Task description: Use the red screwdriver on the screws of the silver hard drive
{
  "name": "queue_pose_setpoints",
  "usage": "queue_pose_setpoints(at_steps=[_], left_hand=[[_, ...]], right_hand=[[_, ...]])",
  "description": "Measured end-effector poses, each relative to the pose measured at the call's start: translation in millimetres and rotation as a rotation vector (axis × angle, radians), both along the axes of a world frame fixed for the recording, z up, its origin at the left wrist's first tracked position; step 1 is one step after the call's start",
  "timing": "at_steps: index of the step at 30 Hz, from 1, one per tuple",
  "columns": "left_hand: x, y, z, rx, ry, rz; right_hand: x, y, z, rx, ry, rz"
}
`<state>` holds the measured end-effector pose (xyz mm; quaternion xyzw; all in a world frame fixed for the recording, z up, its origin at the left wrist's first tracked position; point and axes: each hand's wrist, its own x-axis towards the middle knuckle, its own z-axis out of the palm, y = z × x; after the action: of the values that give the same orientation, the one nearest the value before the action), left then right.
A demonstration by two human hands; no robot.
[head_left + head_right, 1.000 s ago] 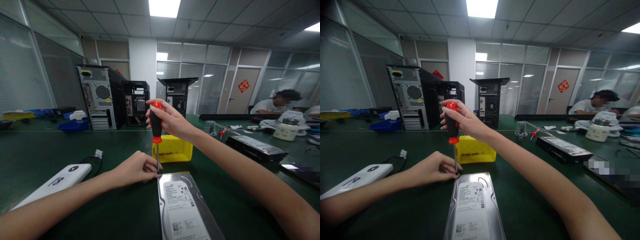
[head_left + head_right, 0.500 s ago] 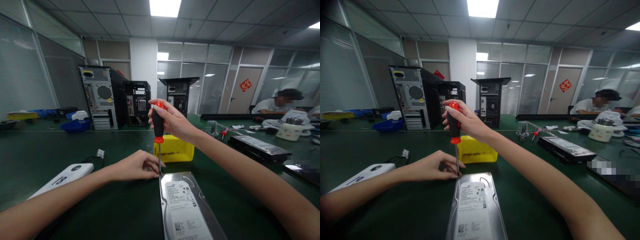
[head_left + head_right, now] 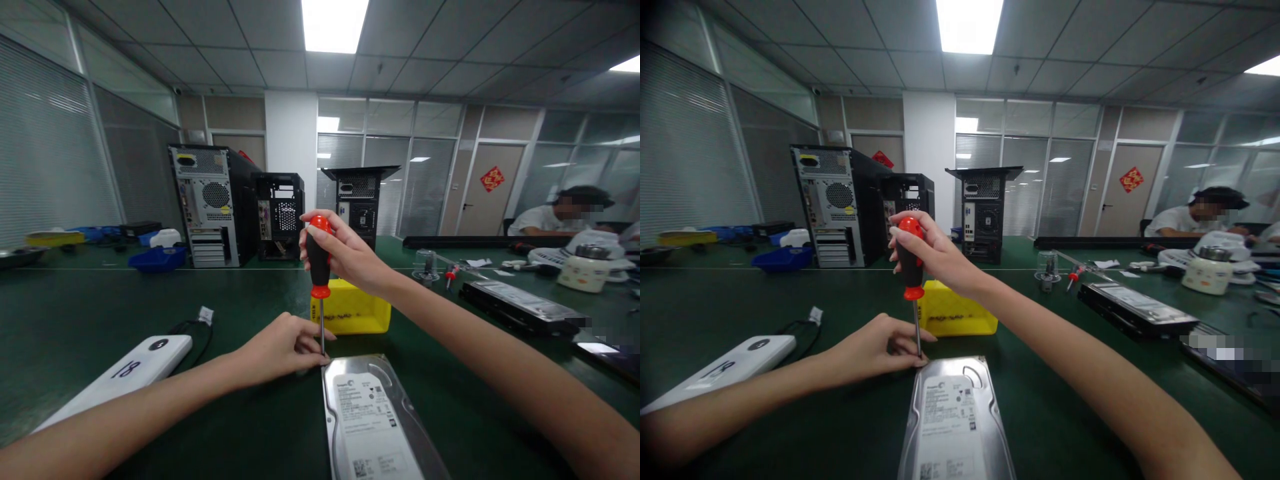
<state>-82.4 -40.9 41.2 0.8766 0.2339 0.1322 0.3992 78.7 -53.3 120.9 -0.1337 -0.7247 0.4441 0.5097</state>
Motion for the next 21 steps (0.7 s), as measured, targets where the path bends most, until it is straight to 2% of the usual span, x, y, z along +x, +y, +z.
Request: queue_pose_setpoints(at_steps=[6,11,17,21], left_hand=[[-2.3,6.7,-1.0,-0.050,-0.017,-0.045],[-2.8,8.2,-0.8,-0.034,-0.008,-0.060],[-5.4,7.4,1.3,-0.049,0.014,-0.096],[-4.7,5.9,-0.7,-0.026,-0.003,-0.098]], right_hand=[[0.5,-1.4,0.3,0.074,-0.061,-0.055],[-3.0,-5.7,2.1,-0.005,-0.016,-0.087],[-1.7,-7.8,2.7,-0.006,-0.012,-0.018],[0.2,-0.7,-0.3,0.029,-0.044,-0.033]])
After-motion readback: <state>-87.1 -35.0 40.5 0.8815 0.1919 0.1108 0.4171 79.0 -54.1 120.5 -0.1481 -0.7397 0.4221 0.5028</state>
